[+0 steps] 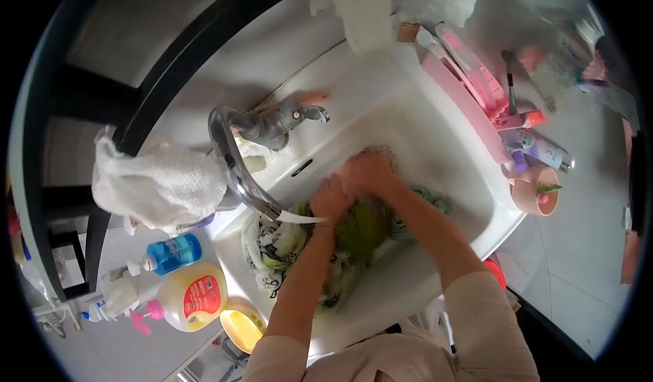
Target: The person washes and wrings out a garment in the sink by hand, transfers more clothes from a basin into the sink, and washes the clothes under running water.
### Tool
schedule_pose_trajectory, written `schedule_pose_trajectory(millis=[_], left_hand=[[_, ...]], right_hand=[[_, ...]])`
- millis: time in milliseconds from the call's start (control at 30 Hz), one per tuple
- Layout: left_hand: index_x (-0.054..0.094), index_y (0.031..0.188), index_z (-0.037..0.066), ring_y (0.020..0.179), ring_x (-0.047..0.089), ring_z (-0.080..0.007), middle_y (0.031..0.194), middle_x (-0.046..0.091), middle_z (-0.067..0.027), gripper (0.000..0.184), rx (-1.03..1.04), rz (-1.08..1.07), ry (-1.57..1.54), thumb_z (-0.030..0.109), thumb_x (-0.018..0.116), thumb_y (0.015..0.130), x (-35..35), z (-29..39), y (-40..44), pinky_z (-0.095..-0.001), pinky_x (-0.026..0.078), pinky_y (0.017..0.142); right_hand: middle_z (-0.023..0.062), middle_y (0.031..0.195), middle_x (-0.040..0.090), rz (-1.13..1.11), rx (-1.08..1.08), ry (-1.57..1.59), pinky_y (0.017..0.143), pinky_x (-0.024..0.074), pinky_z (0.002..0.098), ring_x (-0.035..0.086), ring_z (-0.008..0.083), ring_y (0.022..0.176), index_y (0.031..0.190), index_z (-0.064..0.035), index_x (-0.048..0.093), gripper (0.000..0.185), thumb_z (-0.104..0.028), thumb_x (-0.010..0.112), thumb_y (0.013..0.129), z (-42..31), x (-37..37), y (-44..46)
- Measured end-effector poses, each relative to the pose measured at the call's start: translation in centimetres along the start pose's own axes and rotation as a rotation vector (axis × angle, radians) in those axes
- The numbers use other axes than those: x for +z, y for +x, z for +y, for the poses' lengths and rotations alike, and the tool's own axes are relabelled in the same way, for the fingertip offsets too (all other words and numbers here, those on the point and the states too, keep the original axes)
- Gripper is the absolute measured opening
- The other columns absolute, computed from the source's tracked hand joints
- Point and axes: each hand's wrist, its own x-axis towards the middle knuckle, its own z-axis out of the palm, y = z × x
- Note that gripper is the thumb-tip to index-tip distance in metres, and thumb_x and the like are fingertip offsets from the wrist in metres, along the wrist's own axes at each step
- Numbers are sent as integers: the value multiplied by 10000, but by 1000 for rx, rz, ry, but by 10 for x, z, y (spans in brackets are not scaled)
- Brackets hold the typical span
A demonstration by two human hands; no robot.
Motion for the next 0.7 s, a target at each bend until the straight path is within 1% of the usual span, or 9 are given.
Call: schedule_pose_trajectory(millis=[33, 133, 233, 333, 367, 467, 500, 600, 700], left_hand=[[534, 1023, 82, 698, 571, -343, 815, 552, -138, 434, -74, -102, -25, 323, 655, 683, -6, 2, 7, -445, 490, 612], [537, 1012, 114, 729, 581, -352, 845, 572, -143, 394, 38, 55, -85, 331, 650, 703, -3, -6, 7, -465, 485, 623], [538, 1019, 140, 769, 586, -343, 822, 584, -130, 382, -11, 264, -174, 343, 661, 720, -25, 18, -28, -471, 474, 630], [544, 1033, 131, 770, 579, -338, 790, 592, -123, 415, -103, 28, -398, 370, 676, 720, -61, 23, -64, -456, 468, 628], [569, 1004, 100, 675, 582, -274, 750, 594, -103, 365, -54, 188, -390, 280, 709, 718, -68, 28, -77, -389, 467, 597], [592, 960, 65, 605, 560, -181, 728, 597, -65, 236, -85, 244, -839, 127, 681, 751, -71, 20, -88, -308, 456, 567], [606, 924, 53, 643, 529, -78, 756, 591, -4, 125, -214, 159, -1135, 82, 642, 808, -80, 19, -87, -226, 424, 576], [611, 922, 69, 643, 530, -79, 761, 596, 5, 115, -402, 261, -1461, 41, 611, 811, -115, 21, -91, -220, 434, 600], [597, 896, 75, 612, 564, -122, 726, 612, -4, 109, -224, 485, -1428, 21, 571, 804, -144, 62, -94, -234, 450, 571]], right_hand=[[121, 811, 647, 19, 38, 39, 658, 489, 459, 593, 337, 816, 885, -79, 620, 261, -296, 542, 764, -2, -6, 2], [130, 814, 653, 117, 106, 106, 704, 484, 464, 594, 350, 838, 884, -60, 618, 277, -300, 517, 790, -14, -12, -5], [121, 841, 652, 279, 110, 84, 726, 477, 467, 590, 320, 867, 891, -63, 616, 261, -289, 510, 816, -11, 1, -38], [116, 842, 645, 425, 49, 95, 710, 468, 469, 583, 280, 886, 899, -70, 614, 225, -264, 520, 833, -6, -5, -83], [114, 849, 643, 473, -4, 82, 714, 463, 464, 582, 289, 876, 917, -64, 607, 242, -278, 524, 841, -4, -8, -97], [96, 876, 631, 396, 36, 205, 722, 460, 421, 578, 294, 865, 961, -44, 590, 276, -292, 516, 865, -17, -38, -114], [87, 887, 627, 336, 82, 270, 724, 461, 401, 577, 291, 865, 975, -38, 584, 284, -292, 510, 873, -23, -51, -117], [67, 874, 609, 419, 175, 1150, 704, 474, 363, 583, 237, 854, 1004, -27, 563, 264, -255, 481, 898, -46, -78, -113], [46, 852, 583, 378, 314, 1802, 680, 476, 320, 571, 172, 813, 1016, -29, 545, 231, -218, 459, 915, -82, -84, -119]])
